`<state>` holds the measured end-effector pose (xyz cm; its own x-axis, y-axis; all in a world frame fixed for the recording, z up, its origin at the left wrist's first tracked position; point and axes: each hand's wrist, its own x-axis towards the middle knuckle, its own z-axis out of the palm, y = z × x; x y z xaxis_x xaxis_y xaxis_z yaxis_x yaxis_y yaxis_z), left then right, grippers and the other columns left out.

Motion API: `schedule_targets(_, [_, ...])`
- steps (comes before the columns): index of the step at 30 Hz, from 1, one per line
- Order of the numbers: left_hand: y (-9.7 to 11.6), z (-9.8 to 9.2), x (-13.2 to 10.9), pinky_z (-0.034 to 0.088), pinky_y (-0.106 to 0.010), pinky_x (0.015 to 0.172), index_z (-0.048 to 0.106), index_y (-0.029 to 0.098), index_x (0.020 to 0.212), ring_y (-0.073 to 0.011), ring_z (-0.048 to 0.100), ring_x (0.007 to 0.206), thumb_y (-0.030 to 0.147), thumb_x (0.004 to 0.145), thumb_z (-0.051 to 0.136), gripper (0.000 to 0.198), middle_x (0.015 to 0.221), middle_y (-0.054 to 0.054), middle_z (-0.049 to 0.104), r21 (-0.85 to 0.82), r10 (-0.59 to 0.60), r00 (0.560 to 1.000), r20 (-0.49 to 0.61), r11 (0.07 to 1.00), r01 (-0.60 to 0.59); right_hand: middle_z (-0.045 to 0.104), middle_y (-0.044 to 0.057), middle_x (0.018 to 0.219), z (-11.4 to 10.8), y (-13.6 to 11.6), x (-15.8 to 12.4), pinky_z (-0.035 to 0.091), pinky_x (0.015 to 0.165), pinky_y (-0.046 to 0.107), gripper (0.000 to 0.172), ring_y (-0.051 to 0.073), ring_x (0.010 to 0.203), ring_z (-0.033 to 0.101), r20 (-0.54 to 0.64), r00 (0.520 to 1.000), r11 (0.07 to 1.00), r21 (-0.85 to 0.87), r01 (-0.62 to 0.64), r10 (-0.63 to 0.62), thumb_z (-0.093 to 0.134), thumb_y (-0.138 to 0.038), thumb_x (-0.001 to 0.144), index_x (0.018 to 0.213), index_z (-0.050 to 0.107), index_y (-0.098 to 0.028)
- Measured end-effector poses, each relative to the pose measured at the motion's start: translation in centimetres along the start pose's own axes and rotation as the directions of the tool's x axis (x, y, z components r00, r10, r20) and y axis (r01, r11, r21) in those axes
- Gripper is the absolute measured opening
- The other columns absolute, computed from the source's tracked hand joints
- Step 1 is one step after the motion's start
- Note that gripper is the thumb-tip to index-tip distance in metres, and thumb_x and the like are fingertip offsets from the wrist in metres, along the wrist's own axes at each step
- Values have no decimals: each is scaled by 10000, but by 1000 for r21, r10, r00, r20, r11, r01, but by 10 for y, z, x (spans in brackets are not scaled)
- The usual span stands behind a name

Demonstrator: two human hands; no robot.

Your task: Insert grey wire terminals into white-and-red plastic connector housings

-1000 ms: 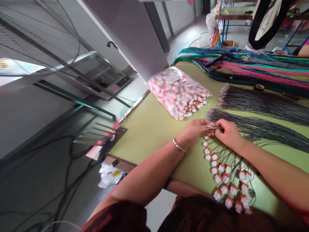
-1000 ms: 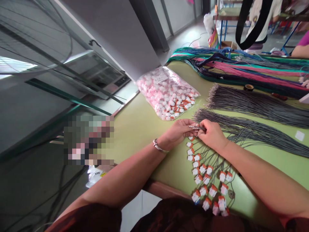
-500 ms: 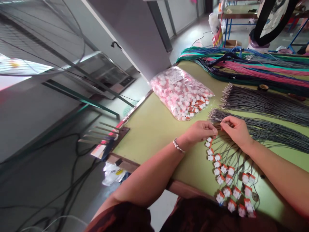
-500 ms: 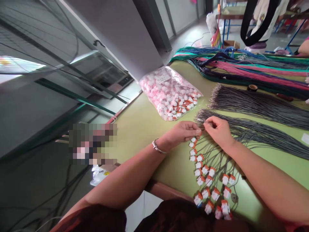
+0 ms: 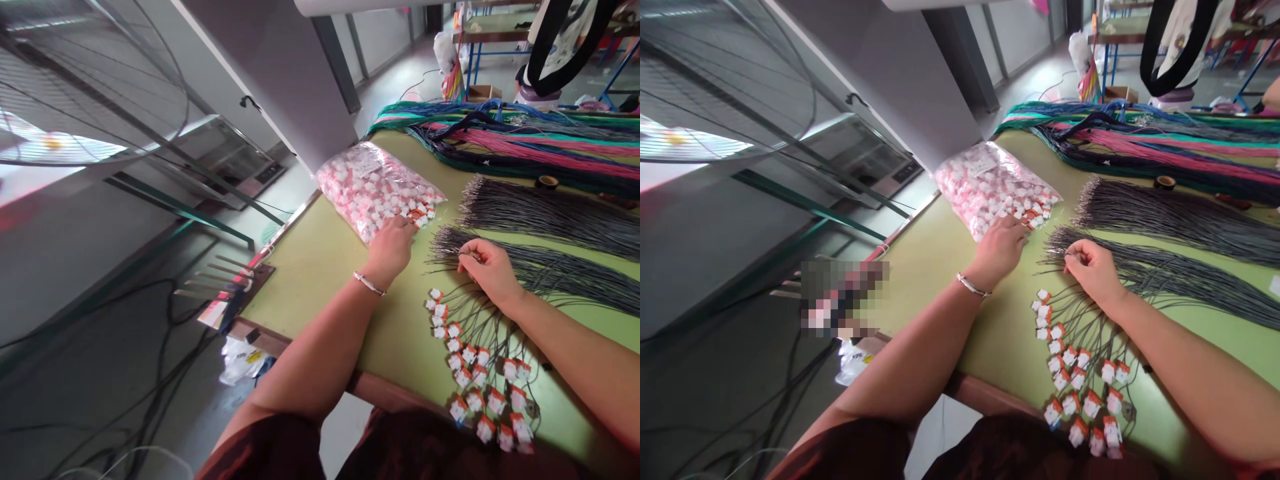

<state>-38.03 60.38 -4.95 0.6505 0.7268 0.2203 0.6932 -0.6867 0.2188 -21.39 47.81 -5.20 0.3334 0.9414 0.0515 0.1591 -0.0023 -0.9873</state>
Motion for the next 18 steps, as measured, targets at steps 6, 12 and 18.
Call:
schedule_targets(6, [0,-4,0,448,-390,819,678,135,886,-291,543,943,256,837,529,198,945,-152,574,93,-139,989,47,987,134,489,-40,530,2,5,2,321,467,208,124,74,490,393,-29,998,997,-49,56,-57,598,-281,623,640,550,-168])
schedule_targets(12, [-2,-10,-5,457,-379,799,661,159,999,-268,565,924,254,858,487,244,1008,-132,590,-4,-107,993,48,994,107,482,-40,543,3,9,2,336,501,210,92,79,521,401,-19,995,991,-93,92,-94,577,-254,635,615,549,-169])
schedule_targets(18, [-1,-12,-8,442,-373,879,697,173,960,-244,578,986,198,856,476,246,1019,-103,659,-197,-61,993,-104,980,39,606,1,629,3,6,2,417,584,239,122,110,592,504,-2,993,988,-90,122,-122,609,-276,669,669,636,-157])
